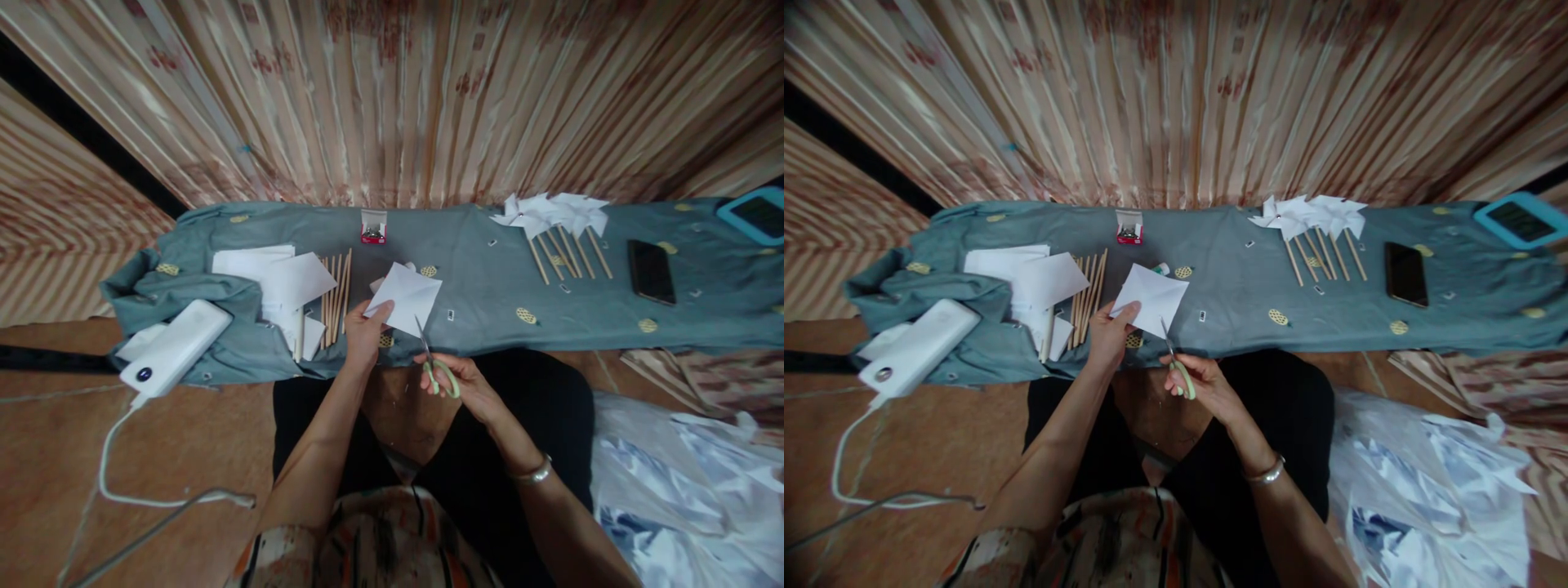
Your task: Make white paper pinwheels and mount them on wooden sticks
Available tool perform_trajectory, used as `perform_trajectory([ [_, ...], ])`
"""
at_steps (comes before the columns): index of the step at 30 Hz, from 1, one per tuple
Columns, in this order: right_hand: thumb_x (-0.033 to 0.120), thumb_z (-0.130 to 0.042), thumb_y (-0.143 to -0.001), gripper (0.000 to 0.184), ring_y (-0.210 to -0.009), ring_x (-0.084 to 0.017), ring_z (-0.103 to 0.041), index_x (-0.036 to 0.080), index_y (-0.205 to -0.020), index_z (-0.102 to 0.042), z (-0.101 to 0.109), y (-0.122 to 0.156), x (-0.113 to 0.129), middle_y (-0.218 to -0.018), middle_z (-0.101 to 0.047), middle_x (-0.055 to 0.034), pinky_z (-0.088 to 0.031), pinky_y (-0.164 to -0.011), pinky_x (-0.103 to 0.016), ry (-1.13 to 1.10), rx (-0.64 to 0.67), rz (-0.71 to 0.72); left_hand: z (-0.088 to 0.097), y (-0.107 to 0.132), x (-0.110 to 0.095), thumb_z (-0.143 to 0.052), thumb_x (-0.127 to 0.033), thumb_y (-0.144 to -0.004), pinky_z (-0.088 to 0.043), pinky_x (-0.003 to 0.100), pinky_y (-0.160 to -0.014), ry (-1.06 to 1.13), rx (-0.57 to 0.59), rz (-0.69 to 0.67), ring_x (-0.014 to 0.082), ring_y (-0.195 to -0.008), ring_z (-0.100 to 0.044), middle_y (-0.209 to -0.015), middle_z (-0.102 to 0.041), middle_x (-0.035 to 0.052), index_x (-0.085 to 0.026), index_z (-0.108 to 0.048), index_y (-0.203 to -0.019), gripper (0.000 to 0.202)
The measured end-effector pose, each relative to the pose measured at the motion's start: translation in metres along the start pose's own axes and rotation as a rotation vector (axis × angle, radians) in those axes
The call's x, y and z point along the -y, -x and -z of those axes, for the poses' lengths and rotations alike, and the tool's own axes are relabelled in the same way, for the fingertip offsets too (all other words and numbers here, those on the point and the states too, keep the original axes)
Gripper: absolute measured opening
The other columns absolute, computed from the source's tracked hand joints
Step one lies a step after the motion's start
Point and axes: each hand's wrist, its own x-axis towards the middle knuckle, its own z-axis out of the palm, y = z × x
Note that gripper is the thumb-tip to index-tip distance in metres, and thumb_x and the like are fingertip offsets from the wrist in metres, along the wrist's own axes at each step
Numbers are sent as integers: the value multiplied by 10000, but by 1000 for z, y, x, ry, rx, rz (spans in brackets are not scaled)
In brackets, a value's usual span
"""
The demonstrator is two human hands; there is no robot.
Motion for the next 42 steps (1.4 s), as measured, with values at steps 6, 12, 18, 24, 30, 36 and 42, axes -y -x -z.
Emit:
perform_trajectory([
  [6,551,-697,-733,450,-582,-112,-569,191,-1002,-707,0,-1,-1,-709,-665,-21,-439,-527,-226,4,2,-10,0,-1,1,-862,-321,-439,-490,250,-551,0,-1,-4,128,-556,-595,-650,-684,20,-119,-699,-725,386],
  [12,563,-694,-732,481,-585,-103,-559,163,-1000,-697,0,-2,0,-708,-662,-27,-439,-535,-218,13,13,-1,1,-1,1,-859,-339,-432,-487,246,-549,-15,-1,0,119,-547,-589,-638,-673,8,-121,-679,-692,384],
  [18,549,-687,-748,468,-599,-108,-562,171,-1023,-694,0,-2,-2,-720,-659,-27,-442,-547,-225,16,17,-3,1,-1,1,-858,-345,-432,-474,238,-516,-28,8,1,119,-529,-582,-622,-666,8,-121,-677,-679,379],
  [24,551,-689,-745,485,-606,-105,-561,170,-1046,-692,1,-2,-2,-731,-658,-26,-442,-558,-225,17,29,-7,2,-2,2,-857,-338,-438,-492,244,-531,-21,8,6,124,-543,-596,-643,-678,16,-120,-686,-708,387],
  [30,549,-699,-737,488,-600,-98,-557,173,-1048,-693,1,-2,-1,-722,-655,-19,-439,-553,-217,11,14,-1,2,-2,3,-852,-351,-440,-486,239,-528,-52,1,1,123,-543,-594,-643,-676,16,-124,-679,-700,385],
  [36,551,-704,-729,474,-587,-95,-560,175,-1018,-703,0,-2,0,-709,-655,-16,-451,-546,-217,22,10,-1,1,-1,1,-851,-339,-438,-479,232,-512,-38,6,7,114,-527,-584,-629,-665,6,-123,-671,-687,375],
  [42,541,-702,-731,470,-560,-95,-553,181,-1033,-700,1,-2,-2,-688,-640,-3,-464,-540,-228,35,-3,-9,2,-2,2,-856,-334,-425,-494,246,-526,-28,-3,12,119,-536,-590,-641,-671,9,-121,-674,-696,390],
])
